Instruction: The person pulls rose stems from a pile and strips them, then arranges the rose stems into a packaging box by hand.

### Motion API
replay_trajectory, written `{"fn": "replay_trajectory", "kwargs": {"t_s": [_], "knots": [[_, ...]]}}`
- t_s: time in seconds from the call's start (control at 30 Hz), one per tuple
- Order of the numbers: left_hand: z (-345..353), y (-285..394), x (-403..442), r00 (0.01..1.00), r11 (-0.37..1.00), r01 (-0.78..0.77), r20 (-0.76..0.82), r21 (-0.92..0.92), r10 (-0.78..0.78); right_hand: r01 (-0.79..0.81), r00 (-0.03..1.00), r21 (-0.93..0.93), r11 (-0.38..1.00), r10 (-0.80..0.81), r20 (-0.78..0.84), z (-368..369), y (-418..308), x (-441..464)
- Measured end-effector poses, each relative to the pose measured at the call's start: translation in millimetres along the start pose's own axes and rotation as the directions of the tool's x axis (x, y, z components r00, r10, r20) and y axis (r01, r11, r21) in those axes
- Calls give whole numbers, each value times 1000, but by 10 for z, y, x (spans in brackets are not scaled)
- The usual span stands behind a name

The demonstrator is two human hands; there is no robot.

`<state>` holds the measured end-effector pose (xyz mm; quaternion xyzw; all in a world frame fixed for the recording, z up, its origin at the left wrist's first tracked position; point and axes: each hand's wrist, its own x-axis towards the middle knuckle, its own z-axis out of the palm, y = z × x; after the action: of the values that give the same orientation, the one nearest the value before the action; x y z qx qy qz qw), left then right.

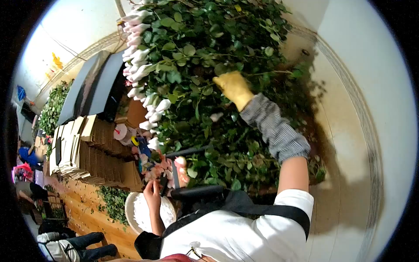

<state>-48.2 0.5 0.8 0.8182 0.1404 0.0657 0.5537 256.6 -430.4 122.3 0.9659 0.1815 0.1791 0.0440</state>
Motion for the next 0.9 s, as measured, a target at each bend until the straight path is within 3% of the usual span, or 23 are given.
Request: {"fn": "replay_trajectory", "kwargs": {"t_s": [0.03, 0.1, 0.13, 0.17, 0.23, 0.27, 0.3, 0.37, 0.4, 0.43, 0.47, 0.5, 0.57, 0.63, 0.67, 0.7, 0.77, 0.8, 0.9], "knots": [[41, 56, -1, 999, 1000, -24, 21, 1, 24, 29, 999, 15, 999, -29, 14, 159, -99, -121], [118, 35, 7, 996, 998, -69, 53, -11, 69, -254, 902, 214, 943, 151, 405, 685, -251, -365], [140, 66, 8, 994, 997, -79, 70, -12, 79, -261, 849, 343, 902, 46, 526, 715, -306, -445], [128, 84, -17, 993, 996, -86, 83, -9, 87, -210, 897, 347, 914, 39, 441, 737, -357, -570], [59, 173, -63, 991, 995, -90, 105, 35, 85, -403, 868, 599, 692, 82, 489, 635, -337, -598], [11, 156, -81, 993, 997, -68, 99, 35, 65, -349, 895, 652, 673, 35, 444, 600, -295, -593], [-27, 125, -101, 995, 998, -49, 87, 29, 47, -355, 866, 495, 794, 79, 494, -65, -482, -554], [-105, -74, -108, 998, 1000, 12, 59, 23, -13, -181, 969, 457, 871, 79, 235, -305, -469, -476], [-136, -170, -116, 998, 999, 34, 56, -18, -33, -99, 995, 551, 829, 95, 36, -443, -508, -410], [-128, -228, -123, 999, 999, 27, 36, -21, -27, 2, 979, 627, 779, 128, -162, -698, -599, -296], [-142, -262, -120, 999, 1000, 25, 24, -12, -24, 39, 955, 607, 794, 150, -258, -827, -615, -116], [-168, -286, -107, 1000, 1000, 23, 12, 1, -23, 18, 934, 452, 892, 147, -327, -805, -564, 105], [-149, -100, -119, 1000, 997, 15, 5, 81, -15, 119, 797, 320, 940, 102, -595, -667, -524, 560], [-113, 1, -112, 999, 995, -45, 28, 87, 43, -127, 963, 180, 975, 165, -214, -364, -508, 846], [-117, 100, -116, 998, 994, -57, 41, 98, 53, -210, 978, 76, 975, 210, 11, -213, -566, 967], [-106, 172, -125, 997, 993, -74, 24, 88, 72, -198, 980, -13, 980, 197, -29, -53, -606, 988], [-122, 184, -123, 998, 992, -65, 12, 112, 64, -109, 948, -47, 993, 90, -306, -181, -833, 867], [-124, 178, -121, 997, 992, -81, -10, 98, 82, -129, 946, -80, 988, 99, -308, -217, -1009, 835], [-142, 81, -91, 998, 993, -55, -16, 108, 57, 178, 763, -110, 978, -208, -613, -296, -1248, 570]]}}
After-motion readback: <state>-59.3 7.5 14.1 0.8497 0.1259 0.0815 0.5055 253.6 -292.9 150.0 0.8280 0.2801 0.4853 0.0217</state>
